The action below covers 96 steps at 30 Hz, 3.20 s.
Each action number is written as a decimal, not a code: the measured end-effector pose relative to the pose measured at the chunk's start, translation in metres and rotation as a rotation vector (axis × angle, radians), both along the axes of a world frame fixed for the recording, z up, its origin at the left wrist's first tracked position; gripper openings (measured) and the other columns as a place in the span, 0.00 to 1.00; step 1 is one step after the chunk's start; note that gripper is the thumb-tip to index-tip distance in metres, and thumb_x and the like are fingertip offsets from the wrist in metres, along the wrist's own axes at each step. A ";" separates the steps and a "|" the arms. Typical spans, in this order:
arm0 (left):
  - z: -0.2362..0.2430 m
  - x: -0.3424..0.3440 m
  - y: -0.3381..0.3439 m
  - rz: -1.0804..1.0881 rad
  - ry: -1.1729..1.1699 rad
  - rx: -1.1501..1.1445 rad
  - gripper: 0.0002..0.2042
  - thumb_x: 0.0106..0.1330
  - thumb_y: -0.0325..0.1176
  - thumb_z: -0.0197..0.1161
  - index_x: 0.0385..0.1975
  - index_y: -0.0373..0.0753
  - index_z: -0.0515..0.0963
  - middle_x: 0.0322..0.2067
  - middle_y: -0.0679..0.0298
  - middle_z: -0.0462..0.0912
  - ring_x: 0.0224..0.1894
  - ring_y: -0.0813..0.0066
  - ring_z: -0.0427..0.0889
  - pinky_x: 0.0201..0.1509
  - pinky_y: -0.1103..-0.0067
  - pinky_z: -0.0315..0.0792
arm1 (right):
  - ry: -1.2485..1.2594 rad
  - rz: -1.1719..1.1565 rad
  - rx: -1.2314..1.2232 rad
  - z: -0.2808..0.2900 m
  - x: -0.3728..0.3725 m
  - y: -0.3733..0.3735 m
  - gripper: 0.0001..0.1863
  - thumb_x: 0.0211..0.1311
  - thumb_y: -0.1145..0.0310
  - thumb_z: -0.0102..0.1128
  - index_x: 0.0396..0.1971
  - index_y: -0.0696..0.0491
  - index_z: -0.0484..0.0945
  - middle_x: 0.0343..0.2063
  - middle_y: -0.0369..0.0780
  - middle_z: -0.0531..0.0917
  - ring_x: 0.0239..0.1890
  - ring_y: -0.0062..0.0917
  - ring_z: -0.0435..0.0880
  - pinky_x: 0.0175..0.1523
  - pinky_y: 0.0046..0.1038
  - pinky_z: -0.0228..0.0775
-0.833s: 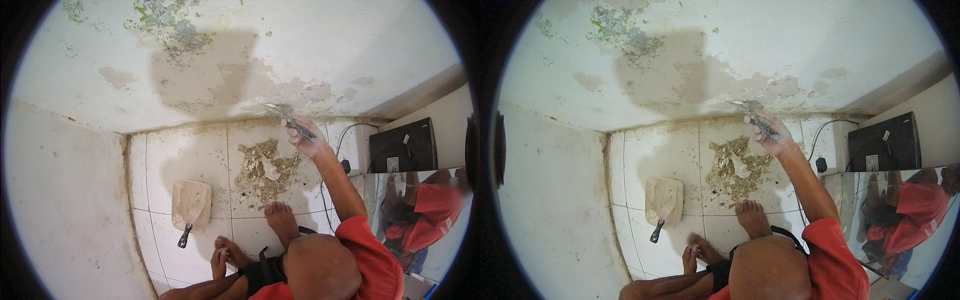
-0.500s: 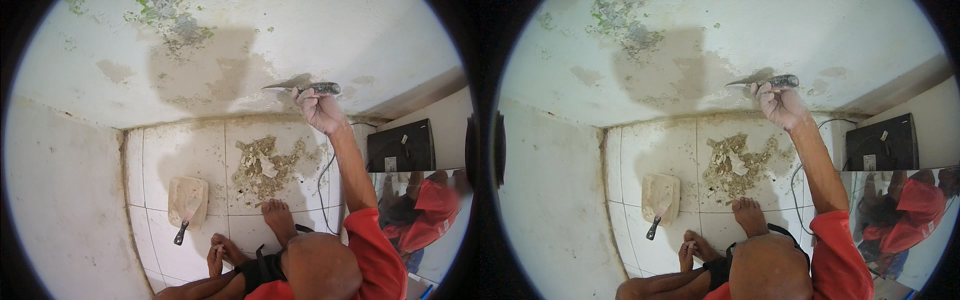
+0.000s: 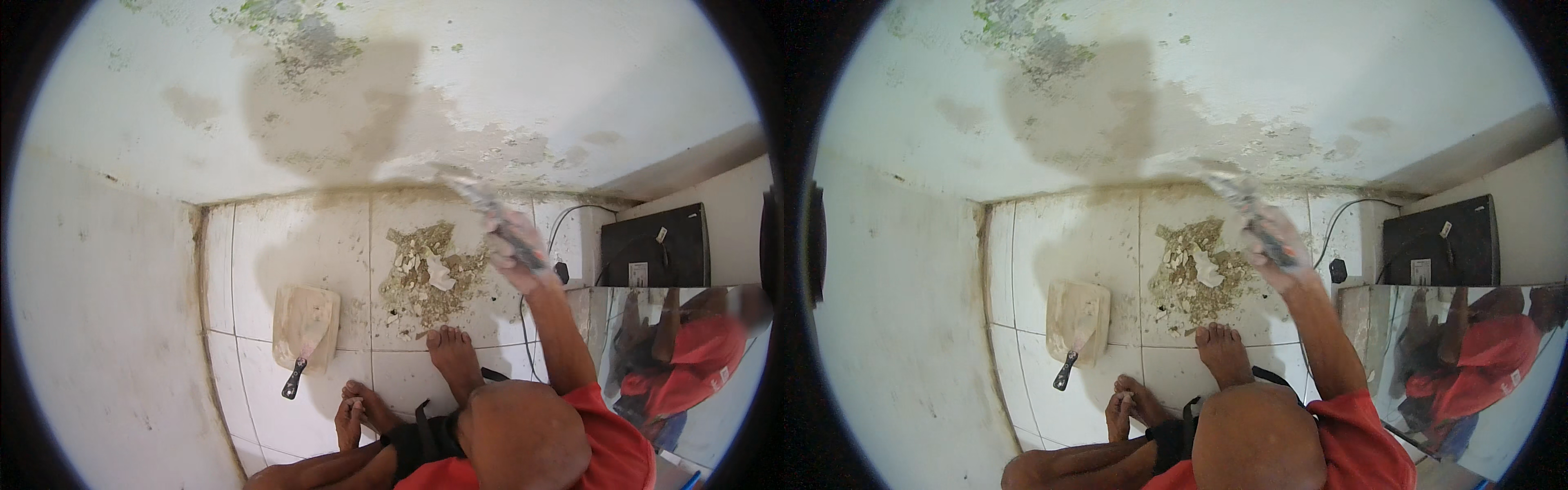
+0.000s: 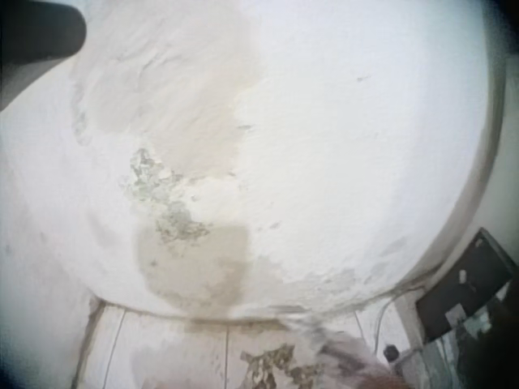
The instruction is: The person scrapes old material from a wall using a spatula and then applies new putty to the surface from a container.
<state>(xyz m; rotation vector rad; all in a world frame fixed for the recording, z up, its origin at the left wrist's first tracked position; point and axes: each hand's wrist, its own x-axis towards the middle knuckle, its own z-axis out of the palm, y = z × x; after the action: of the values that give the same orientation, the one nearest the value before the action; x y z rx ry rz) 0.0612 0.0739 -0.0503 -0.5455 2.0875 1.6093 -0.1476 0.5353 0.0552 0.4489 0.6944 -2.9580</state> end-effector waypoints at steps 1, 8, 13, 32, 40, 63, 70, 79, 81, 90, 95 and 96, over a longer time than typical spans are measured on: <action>-0.002 -0.001 0.001 -0.015 0.001 0.004 0.11 0.73 0.34 0.57 0.44 0.33 0.78 0.31 0.65 0.78 0.33 0.79 0.75 0.39 0.82 0.70 | -0.086 0.006 0.007 -0.018 -0.005 -0.005 0.18 0.73 0.63 0.48 0.55 0.58 0.67 0.37 0.39 0.79 0.24 0.19 0.77 0.19 0.19 0.69; 0.004 0.002 0.004 0.042 -0.058 0.049 0.12 0.73 0.35 0.56 0.44 0.32 0.78 0.31 0.64 0.78 0.34 0.77 0.75 0.40 0.80 0.70 | 0.079 0.112 -0.283 -0.055 -0.056 0.014 0.20 0.72 0.63 0.49 0.54 0.62 0.67 0.39 0.42 0.78 0.27 0.21 0.77 0.24 0.22 0.72; -0.004 0.005 -0.006 0.010 -0.005 -0.021 0.12 0.72 0.36 0.57 0.44 0.33 0.79 0.31 0.64 0.79 0.35 0.77 0.76 0.41 0.80 0.70 | 0.081 0.152 -0.591 -0.025 -0.062 0.032 0.25 0.73 0.64 0.46 0.60 0.66 0.60 0.41 0.46 0.75 0.28 0.24 0.78 0.26 0.24 0.71; -0.012 0.005 -0.006 0.027 -0.040 -0.001 0.12 0.72 0.36 0.58 0.43 0.33 0.78 0.31 0.64 0.79 0.34 0.77 0.75 0.39 0.80 0.70 | 0.095 0.068 -0.292 -0.001 -0.019 -0.013 0.24 0.73 0.64 0.48 0.59 0.66 0.62 0.36 0.41 0.78 0.25 0.19 0.76 0.20 0.20 0.72; 0.006 0.000 0.004 0.040 -0.054 -0.014 0.12 0.72 0.36 0.58 0.44 0.33 0.78 0.30 0.64 0.79 0.34 0.77 0.75 0.42 0.80 0.70 | 0.103 0.203 -0.438 -0.025 -0.082 -0.001 0.20 0.72 0.65 0.49 0.55 0.66 0.64 0.40 0.43 0.77 0.29 0.21 0.79 0.26 0.21 0.76; -0.003 0.002 0.002 0.038 -0.008 -0.011 0.11 0.72 0.35 0.58 0.44 0.33 0.78 0.31 0.65 0.78 0.32 0.79 0.75 0.37 0.82 0.71 | -0.241 0.000 0.385 0.042 -0.001 -0.025 0.14 0.71 0.57 0.54 0.42 0.53 0.75 0.33 0.35 0.79 0.21 0.18 0.74 0.18 0.21 0.66; -0.007 0.005 0.000 0.038 0.028 -0.013 0.11 0.71 0.36 0.59 0.43 0.33 0.79 0.31 0.64 0.78 0.32 0.77 0.75 0.37 0.80 0.70 | -0.227 0.072 0.263 -0.043 -0.055 -0.029 0.13 0.69 0.57 0.56 0.42 0.51 0.75 0.31 0.34 0.81 0.21 0.18 0.76 0.22 0.22 0.67; -0.008 0.007 -0.006 0.035 -0.007 -0.015 0.11 0.72 0.35 0.58 0.44 0.33 0.78 0.30 0.65 0.78 0.33 0.78 0.75 0.39 0.81 0.70 | -0.046 0.008 0.027 0.004 -0.053 -0.022 0.11 0.70 0.60 0.56 0.42 0.51 0.75 0.31 0.37 0.83 0.22 0.19 0.77 0.24 0.23 0.69; -0.001 0.003 -0.001 0.037 -0.029 0.009 0.11 0.72 0.35 0.58 0.44 0.33 0.78 0.30 0.64 0.79 0.33 0.78 0.75 0.39 0.81 0.70 | -0.025 -0.003 -0.016 0.011 -0.050 -0.016 0.11 0.69 0.60 0.57 0.43 0.51 0.75 0.32 0.37 0.83 0.22 0.19 0.77 0.24 0.24 0.70; -0.002 0.004 -0.003 0.037 0.011 0.027 0.11 0.72 0.36 0.58 0.44 0.33 0.78 0.30 0.65 0.78 0.33 0.78 0.75 0.38 0.81 0.70 | 0.101 -0.004 -0.023 0.053 -0.041 -0.001 0.13 0.71 0.61 0.54 0.48 0.52 0.72 0.35 0.39 0.81 0.25 0.20 0.77 0.25 0.23 0.69; 0.000 0.000 0.002 0.012 -0.008 0.021 0.11 0.72 0.36 0.58 0.43 0.33 0.78 0.31 0.65 0.78 0.33 0.79 0.75 0.38 0.81 0.70 | 0.226 -0.026 -0.029 0.085 -0.026 0.014 0.14 0.72 0.61 0.52 0.48 0.54 0.72 0.37 0.40 0.80 0.27 0.21 0.77 0.25 0.24 0.69; 0.001 -0.001 0.002 0.027 -0.004 0.000 0.12 0.72 0.38 0.58 0.42 0.33 0.79 0.30 0.65 0.78 0.32 0.78 0.75 0.36 0.81 0.70 | 0.224 -0.022 -0.034 0.090 -0.021 0.015 0.14 0.72 0.61 0.52 0.48 0.54 0.72 0.37 0.40 0.80 0.27 0.21 0.77 0.25 0.24 0.69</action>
<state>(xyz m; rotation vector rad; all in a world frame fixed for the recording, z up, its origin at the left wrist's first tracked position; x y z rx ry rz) 0.0605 0.0760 -0.0493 -0.5788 2.0854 1.6217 -0.1682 0.5502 0.1447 0.1236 0.6604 -3.0657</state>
